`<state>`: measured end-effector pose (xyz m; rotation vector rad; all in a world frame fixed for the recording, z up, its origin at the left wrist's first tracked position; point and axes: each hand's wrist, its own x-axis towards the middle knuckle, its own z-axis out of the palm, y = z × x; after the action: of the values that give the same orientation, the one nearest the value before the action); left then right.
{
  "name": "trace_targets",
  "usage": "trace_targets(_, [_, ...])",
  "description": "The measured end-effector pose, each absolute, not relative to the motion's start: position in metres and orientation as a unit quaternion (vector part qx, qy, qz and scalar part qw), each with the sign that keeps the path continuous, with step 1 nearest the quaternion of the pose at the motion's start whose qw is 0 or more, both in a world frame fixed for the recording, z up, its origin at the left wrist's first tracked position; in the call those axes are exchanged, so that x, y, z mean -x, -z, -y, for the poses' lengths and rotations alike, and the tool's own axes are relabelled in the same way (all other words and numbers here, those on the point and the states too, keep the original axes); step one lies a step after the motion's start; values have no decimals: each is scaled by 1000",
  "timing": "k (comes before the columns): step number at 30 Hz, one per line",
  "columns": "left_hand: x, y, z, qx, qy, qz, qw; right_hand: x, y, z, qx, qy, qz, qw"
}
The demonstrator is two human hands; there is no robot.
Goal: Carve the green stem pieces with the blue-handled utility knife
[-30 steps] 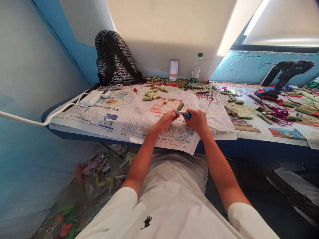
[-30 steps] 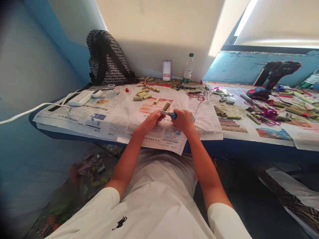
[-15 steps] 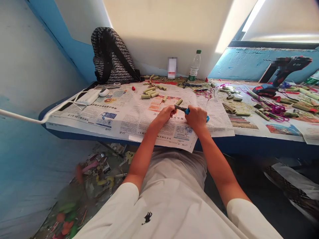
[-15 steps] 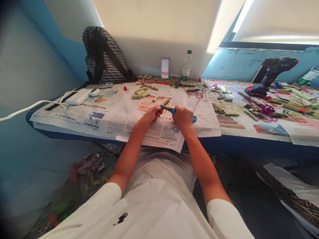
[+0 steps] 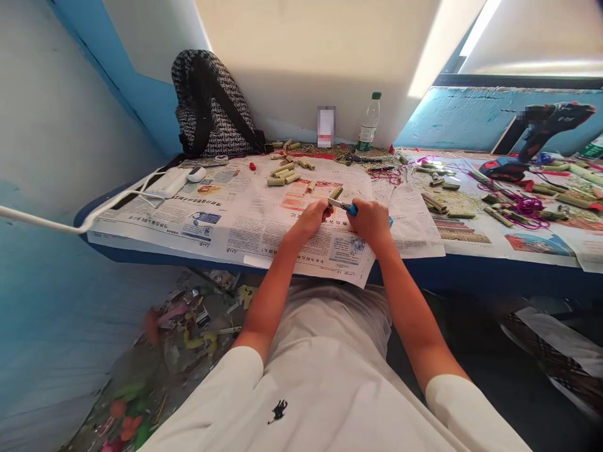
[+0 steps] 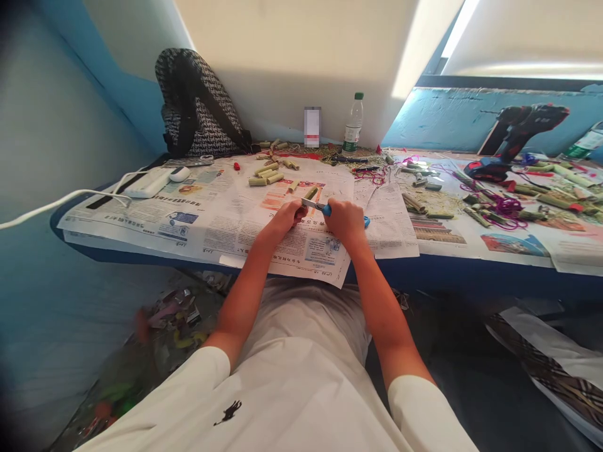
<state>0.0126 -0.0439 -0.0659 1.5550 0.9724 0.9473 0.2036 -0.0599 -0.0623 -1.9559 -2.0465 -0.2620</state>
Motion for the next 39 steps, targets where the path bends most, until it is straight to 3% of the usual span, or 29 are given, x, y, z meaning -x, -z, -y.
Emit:
trace_targets(11, [-5, 61, 55, -645, -404, -342, 552, -203, 65, 60, 663, 98, 727, 148])
trace_targets(27, [-4, 64, 42, -621, -380, -363, 581, -202, 61, 64, 754, 85, 619, 201])
trace_targets(39, [-7, 69, 37, -551, -427, -418, 583, -208, 65, 53, 775, 59, 603, 179])
